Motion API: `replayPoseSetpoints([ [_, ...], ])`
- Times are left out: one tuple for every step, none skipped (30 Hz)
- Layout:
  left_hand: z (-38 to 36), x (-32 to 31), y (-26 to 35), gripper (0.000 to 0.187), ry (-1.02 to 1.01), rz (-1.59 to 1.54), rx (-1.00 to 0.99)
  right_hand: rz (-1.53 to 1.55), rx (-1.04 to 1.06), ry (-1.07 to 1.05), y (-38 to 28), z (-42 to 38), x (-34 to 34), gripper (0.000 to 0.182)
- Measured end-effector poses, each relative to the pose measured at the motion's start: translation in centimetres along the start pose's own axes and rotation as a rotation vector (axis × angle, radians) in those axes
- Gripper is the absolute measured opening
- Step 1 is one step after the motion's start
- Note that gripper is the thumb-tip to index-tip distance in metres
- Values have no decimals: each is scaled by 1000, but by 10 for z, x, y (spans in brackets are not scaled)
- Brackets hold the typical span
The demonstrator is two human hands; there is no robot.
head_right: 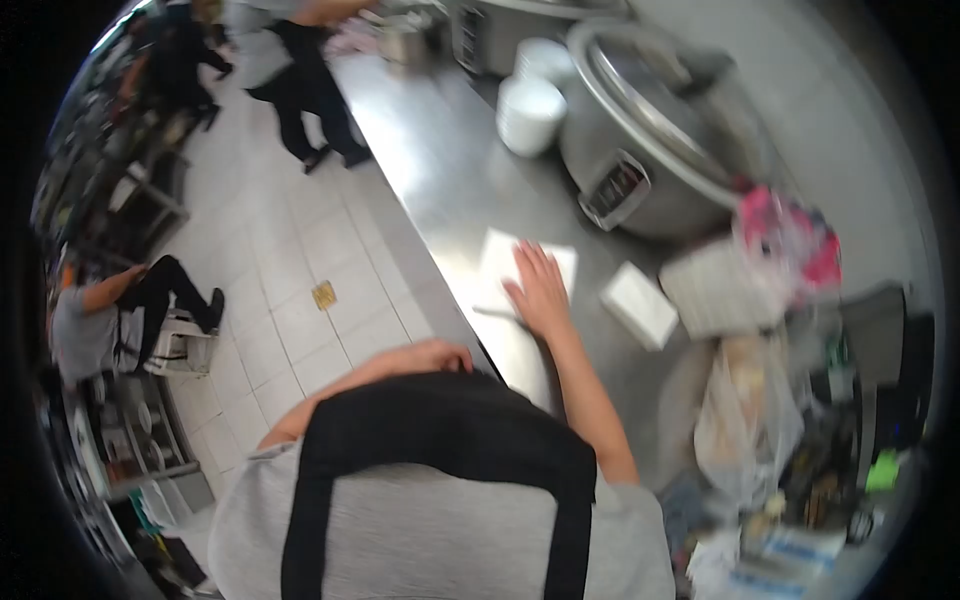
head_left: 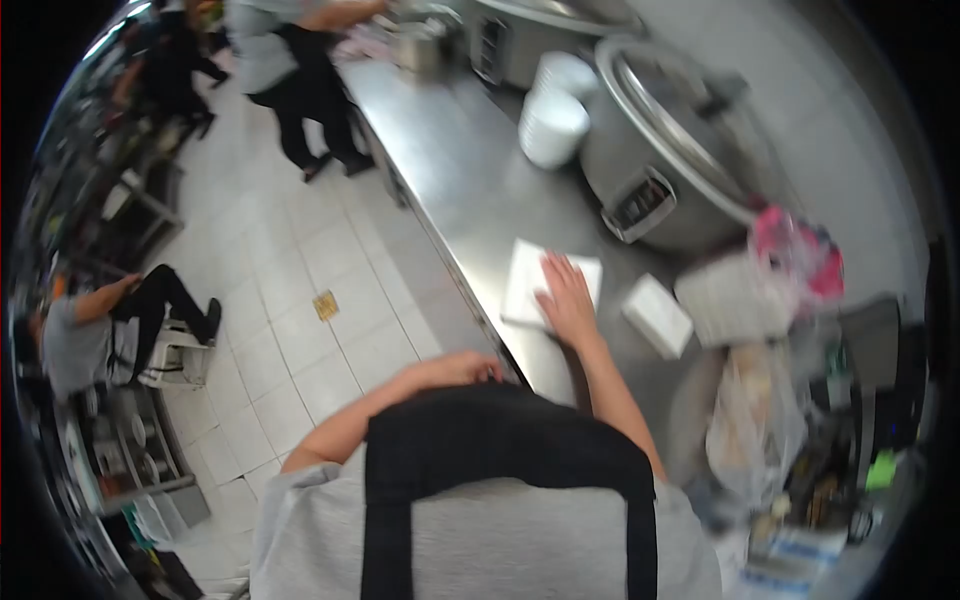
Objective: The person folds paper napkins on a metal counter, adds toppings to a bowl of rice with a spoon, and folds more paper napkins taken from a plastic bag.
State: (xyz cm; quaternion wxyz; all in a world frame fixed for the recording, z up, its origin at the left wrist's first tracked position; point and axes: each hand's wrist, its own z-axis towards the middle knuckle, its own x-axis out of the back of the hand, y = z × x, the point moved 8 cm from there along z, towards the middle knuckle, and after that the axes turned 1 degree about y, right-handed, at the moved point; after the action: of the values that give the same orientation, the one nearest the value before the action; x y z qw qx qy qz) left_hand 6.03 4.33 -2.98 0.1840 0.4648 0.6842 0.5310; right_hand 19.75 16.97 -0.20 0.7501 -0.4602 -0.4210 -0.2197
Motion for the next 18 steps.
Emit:
replayPoseSetpoints([
  [-13, -24, 5, 23, -78, -37, 11, 7, -82, -27, -7, -34, 1, 58],
  [-30, -30, 7, 21, -106, -138, 67, 159, -113, -23, -26, -36, 13, 53],
  [54, -93, 6, 21, -150, -210, -26, 57, -162, -79, 52, -85, 38, 53],
  [54, -74, 6, 21, -85, -295, -78, 153, -164, -64, 54, -70, 33, 52],
  [44, -56, 3, 22, -21, -382, -112, 267, -167, -55, 47, -60, 21, 52],
  [49, -19, 13, 22, 28, -205, -215, 215, -130, 9, 46, -35, 23, 52],
  [46, -9, 17, 22, 19, -197, -207, 223, -138, 18, 42, -34, 22, 52],
  [46, 4, 24, 20, 104, -139, -199, 276, -153, 32, 42, -37, 24, 52],
  [47, 17, 32, 18, 192, -82, -192, 328, -167, 45, 44, -40, 28, 51],
  [46, 34, 47, 14, 352, -44, -183, 325, -175, 43, 46, -45, 33, 51],
  [43, 49, 64, 12, 506, 81, -229, 430, -215, 151, 50, -50, 47, 50],
  [46, 58, 77, 18, 581, 227, -315, 537, -252, 259, 53, -55, 60, 50],
  [46, 62, 89, 23, 656, 375, -401, 536, -254, 257, 49, -59, 70, 50],
  [53, 59, 91, 23, 657, 373, -402, 493, -283, 281, 47, -65, 83, 46],
  [62, 50, 97, 32, 617, 435, -442, 451, -311, 305, 48, -72, 91, 42],
  [72, 39, 102, 43, 576, 498, -481, 450, -312, 305, 52, -78, 92, 42],
  [87, 25, 96, 56, 497, 544, -515, 431, -336, 288, 59, -86, 90, 38],
  [97, 15, 90, 56, 488, 611, -494, 413, -361, 272, 65, -93, 86, 35],
])
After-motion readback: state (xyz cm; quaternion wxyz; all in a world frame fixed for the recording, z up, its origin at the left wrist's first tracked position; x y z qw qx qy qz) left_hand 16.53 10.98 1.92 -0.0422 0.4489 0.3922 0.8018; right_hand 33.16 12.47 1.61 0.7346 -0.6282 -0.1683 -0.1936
